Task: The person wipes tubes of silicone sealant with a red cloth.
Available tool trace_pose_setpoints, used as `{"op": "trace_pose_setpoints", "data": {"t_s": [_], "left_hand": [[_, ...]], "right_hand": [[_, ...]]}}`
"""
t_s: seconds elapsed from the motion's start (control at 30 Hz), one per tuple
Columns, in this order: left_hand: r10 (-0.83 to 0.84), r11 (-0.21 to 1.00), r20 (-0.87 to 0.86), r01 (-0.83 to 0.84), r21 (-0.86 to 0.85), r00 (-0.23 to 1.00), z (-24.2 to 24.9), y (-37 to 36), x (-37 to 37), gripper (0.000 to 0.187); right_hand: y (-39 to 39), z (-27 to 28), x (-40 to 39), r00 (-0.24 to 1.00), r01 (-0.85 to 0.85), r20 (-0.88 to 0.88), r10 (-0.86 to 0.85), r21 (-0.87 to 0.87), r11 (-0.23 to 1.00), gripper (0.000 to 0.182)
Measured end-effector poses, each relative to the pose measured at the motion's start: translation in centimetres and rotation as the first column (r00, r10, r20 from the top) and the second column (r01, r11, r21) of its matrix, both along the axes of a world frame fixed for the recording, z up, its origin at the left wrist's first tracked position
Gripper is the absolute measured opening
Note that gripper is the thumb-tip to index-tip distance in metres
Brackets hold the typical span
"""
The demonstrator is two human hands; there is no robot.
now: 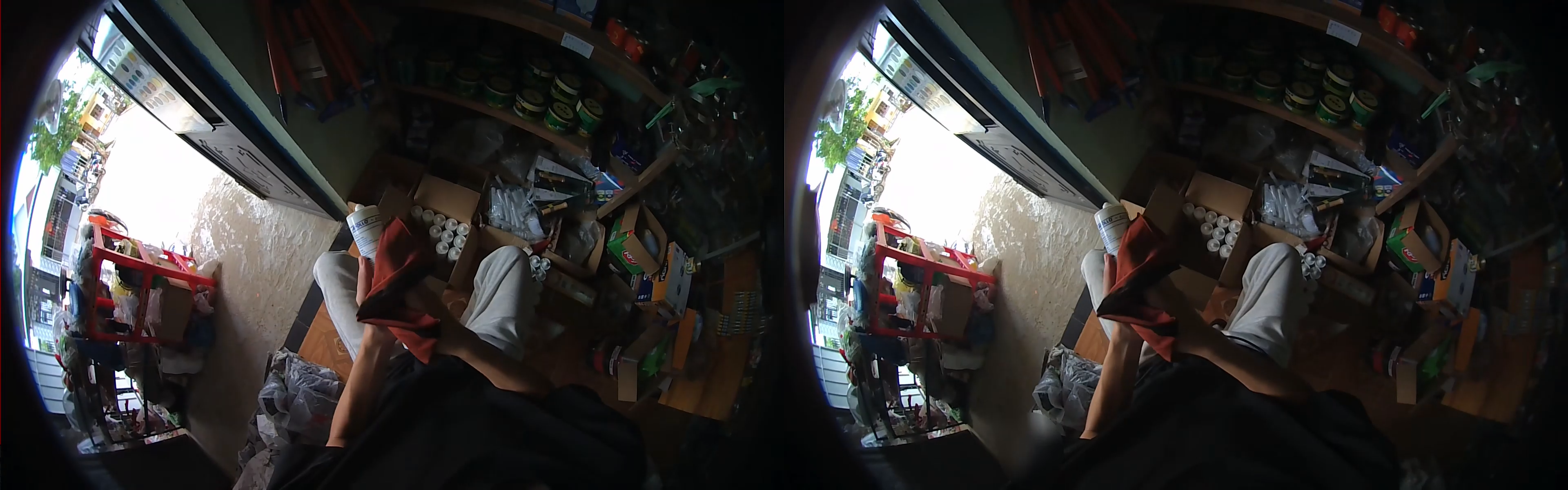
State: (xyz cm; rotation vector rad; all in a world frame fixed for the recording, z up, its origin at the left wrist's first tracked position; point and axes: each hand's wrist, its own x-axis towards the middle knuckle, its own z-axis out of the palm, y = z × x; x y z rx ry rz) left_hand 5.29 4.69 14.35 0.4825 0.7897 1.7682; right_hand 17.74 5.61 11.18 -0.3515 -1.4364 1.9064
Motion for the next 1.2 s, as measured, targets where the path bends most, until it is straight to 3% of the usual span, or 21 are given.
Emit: {"op": "trace_pose_setpoints", "data": {"t_s": [0.03,0.07,0.1,0.2,0.3,0.4,0.5,0.6,0.7,0.73,0.8,0.83,0.93,1.0,1.07,1.17,1.2], "left_hand": [[-0.097,0.995,0.265,0.089,0.042,0.959,0.7,0.9,-0.7,0.06],[-0.191,0.982,0.507,0.16,0.104,0.841,1.0,1.3,-1.3,0.057],[-0.259,0.966,0.477,0.215,0.147,0.84,0.7,1.7,-2.1,0.057],[-0.153,0.984,0.16,0.136,0.112,0.975,0.2,0.8,-0.7,0.054],[-0.103,0.989,-0.016,0.104,0.108,0.995,-0.1,-0.5,0.1,0.053],[-0.065,0.993,-0.022,0.067,0.092,0.998,-0.4,-1.6,0.1,0.053],[-0.025,0.996,0.004,0.025,0.085,1.0,-1.1,-2.0,-0.5,0.053],[0.016,0.995,0.033,-0.019,0.1,0.999,-1.8,-2.2,-1.3,0.053],[0.047,0.989,0.097,-0.06,0.136,0.994,0.5,-2.1,-1.4,0.054],[0.044,0.996,0.112,-0.052,0.071,0.993,2.7,-1.7,-1.1,0.054],[0.071,0.997,0.136,-0.068,-0.03,0.988,-1.7,-0.9,-4.6,0.058],[0.088,0.996,0.04,-0.087,-0.026,0.995,-4.1,-0.5,-5.8,0.062],[-0.002,1.0,0.152,0.002,-0.004,0.988,-3.0,-0.5,-5.9,0.064],[0.008,1.0,0.086,-0.008,-0.003,0.996,-3.1,-0.7,-4.8,0.063],[-0.03,0.998,-0.013,0.031,0.05,0.999,-1.3,-0.8,-2.6,0.062],[-0.088,0.979,0.043,0.079,0.187,0.995,3.7,-1.1,1.2,0.065],[-0.089,0.985,0.047,0.081,0.152,0.995,3.1,-1.6,1.2,0.066]], "right_hand": [[-0.1,1.2,0.1,0.998,0.019,0.061,-0.031,0.193,0.981,0.058],[0.3,2.6,0.5,0.986,-0.012,0.159,-0.051,0.374,0.927,0.059],[0.4,3.3,0.6,0.97,-0.005,0.216,-0.114,0.483,0.876,0.058],[0.5,4.5,0.1,0.883,0.112,0.268,-0.385,0.676,0.728,0.05],[1.1,5.2,-0.6,0.811,0.232,0.286,-0.51,0.644,0.729,0.034],[3.0,6.8,-1.2,0.896,0.282,0.193,-0.401,0.45,0.847,0.03],[3.8,7.4,-1.9,0.905,0.29,0.201,-0.376,0.357,0.888,0.021],[2.6,5.4,-2.6,0.885,0.125,0.215,-0.413,0.744,0.656,0.027],[1.2,5.8,-2.6,0.933,0.053,0.249,-0.26,0.621,0.782,0.036],[0.7,5.9,-2.5,0.943,0.059,0.215,-0.254,0.643,0.764,0.037],[0.0,6.1,-1.8,0.96,0.073,0.148,-0.239,0.689,0.721,0.038],[-0.3,6.3,-1.2,0.961,0.041,0.17,-0.217,0.689,0.724,0.04],[-0.9,6.6,-0.1,0.969,-0.006,0.191,-0.159,0.658,0.753,0.045],[-0.6,6.4,0.1,0.98,0.018,0.147,-0.132,0.598,0.801,0.049],[0.0,5.4,0.0,0.963,-0.017,0.226,-0.149,0.599,0.801,0.05],[1.0,6.5,0.0,0.945,0.038,0.233,-0.23,0.62,0.783,0.051],[1.2,7.0,0.0,0.939,0.073,0.218,-0.267,0.63,0.773,0.052]]}}
